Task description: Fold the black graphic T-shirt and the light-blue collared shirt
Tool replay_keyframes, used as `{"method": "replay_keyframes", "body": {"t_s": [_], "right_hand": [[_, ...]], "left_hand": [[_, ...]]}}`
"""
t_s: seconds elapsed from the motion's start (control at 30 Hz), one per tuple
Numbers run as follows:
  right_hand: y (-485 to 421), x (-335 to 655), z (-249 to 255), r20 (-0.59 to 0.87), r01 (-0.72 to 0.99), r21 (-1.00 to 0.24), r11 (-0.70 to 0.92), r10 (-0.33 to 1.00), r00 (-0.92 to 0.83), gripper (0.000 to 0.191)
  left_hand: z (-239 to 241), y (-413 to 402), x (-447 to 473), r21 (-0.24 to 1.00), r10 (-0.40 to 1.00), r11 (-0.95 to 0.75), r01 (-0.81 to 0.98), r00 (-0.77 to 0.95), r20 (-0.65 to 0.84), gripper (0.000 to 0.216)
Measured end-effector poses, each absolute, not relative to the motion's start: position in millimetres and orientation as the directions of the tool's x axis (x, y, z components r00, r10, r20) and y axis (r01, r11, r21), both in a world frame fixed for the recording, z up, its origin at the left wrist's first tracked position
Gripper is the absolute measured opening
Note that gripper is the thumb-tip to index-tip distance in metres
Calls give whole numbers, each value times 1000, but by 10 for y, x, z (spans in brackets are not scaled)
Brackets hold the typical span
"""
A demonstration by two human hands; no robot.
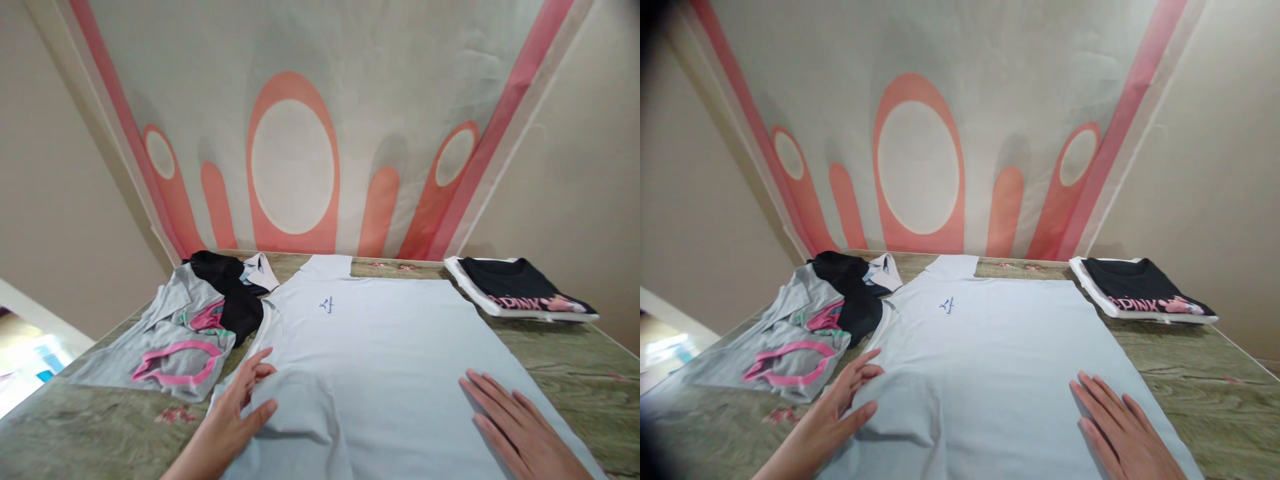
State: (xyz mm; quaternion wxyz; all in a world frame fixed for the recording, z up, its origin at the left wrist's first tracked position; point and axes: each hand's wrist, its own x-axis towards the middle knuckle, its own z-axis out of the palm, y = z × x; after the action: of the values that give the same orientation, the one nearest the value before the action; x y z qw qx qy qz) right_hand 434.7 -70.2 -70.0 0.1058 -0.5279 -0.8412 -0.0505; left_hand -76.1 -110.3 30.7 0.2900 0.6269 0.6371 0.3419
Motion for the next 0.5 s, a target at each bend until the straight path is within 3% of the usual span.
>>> {"method": "replay_keyframes", "body": {"t_s": [0.1,0.17,0.23,0.37,0.5], "right_hand": [[-688,4389,-754,237,895,-26,445,873,-427,60],[-678,4421,-801,240,894,-31,448,871,-428,59],[-668,4456,-856,239,891,-28,452,869,-433,59],[-634,4528,-985,251,885,5,465,857,-451,63],[-596,4576,-1074,284,880,27,475,840,-462,65]], "left_hand": [[103,-1215,-947,830,986,72,553,-166,25,54],[51,-1323,-1014,802,989,106,588,-143,-25,52],[72,-1434,-1007,731,993,117,672,-78,-87,50],[289,-1583,-923,541,991,21,841,55,-125,18],[572,-1588,-1018,595,918,-163,787,342,-202,25]]}}
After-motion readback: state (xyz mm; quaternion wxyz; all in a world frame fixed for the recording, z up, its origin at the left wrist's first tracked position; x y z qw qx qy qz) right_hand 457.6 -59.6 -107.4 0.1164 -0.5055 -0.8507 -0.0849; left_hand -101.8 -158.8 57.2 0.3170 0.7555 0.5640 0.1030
